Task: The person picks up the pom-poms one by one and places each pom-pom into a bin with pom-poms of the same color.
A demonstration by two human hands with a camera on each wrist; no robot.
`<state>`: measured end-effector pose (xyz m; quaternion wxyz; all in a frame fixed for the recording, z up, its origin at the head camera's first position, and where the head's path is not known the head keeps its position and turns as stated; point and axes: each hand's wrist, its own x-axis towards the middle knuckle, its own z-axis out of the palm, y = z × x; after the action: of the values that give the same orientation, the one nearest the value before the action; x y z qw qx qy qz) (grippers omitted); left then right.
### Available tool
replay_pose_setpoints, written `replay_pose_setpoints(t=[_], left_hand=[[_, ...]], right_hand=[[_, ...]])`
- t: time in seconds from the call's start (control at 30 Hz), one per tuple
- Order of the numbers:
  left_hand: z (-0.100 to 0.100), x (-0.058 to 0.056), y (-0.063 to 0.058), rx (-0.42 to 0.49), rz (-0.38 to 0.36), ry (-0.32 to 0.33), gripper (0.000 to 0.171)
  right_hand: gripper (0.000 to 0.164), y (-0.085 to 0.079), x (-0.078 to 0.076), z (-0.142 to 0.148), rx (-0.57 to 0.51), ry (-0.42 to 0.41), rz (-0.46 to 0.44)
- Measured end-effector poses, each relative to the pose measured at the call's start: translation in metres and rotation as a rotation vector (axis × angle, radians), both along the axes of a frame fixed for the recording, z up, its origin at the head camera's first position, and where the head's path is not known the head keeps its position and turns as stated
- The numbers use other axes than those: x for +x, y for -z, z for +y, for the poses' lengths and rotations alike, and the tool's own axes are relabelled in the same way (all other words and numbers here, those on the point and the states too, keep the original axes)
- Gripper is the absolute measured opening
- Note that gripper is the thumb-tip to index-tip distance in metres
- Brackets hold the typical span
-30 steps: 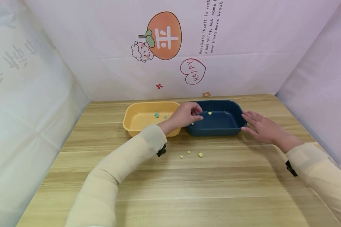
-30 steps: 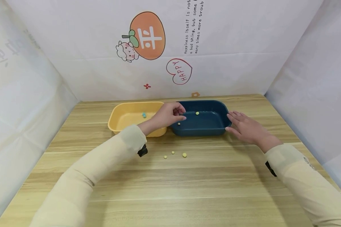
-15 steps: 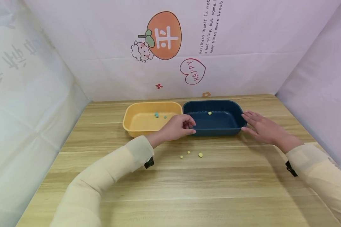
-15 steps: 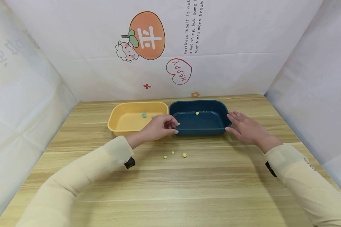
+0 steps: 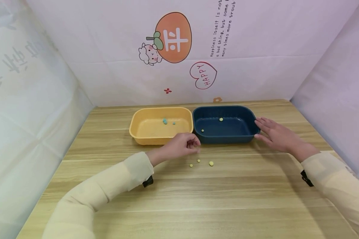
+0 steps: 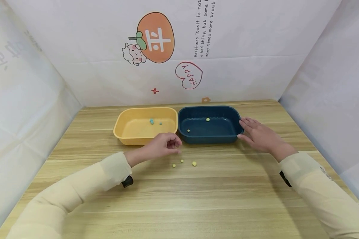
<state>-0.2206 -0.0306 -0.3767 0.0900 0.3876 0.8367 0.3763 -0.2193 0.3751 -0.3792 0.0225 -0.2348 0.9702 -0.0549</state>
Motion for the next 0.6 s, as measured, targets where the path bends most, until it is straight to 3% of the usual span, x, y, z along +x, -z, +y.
replay_pose_setpoints(t=[0.43,0.6], left_hand=[[-0.009,0.011,0.018,-0.066,-0.036,0.087,0.019],[-0.011,0.013,0.023,-0.130,-0.084,0.075,0.016]], right_hand=[[0.070,0.000,0.000,-0.001,0.001,0.009,-0.004],[0.071,0.000,0.000,-0.001,0.003,0.012,-0.004]])
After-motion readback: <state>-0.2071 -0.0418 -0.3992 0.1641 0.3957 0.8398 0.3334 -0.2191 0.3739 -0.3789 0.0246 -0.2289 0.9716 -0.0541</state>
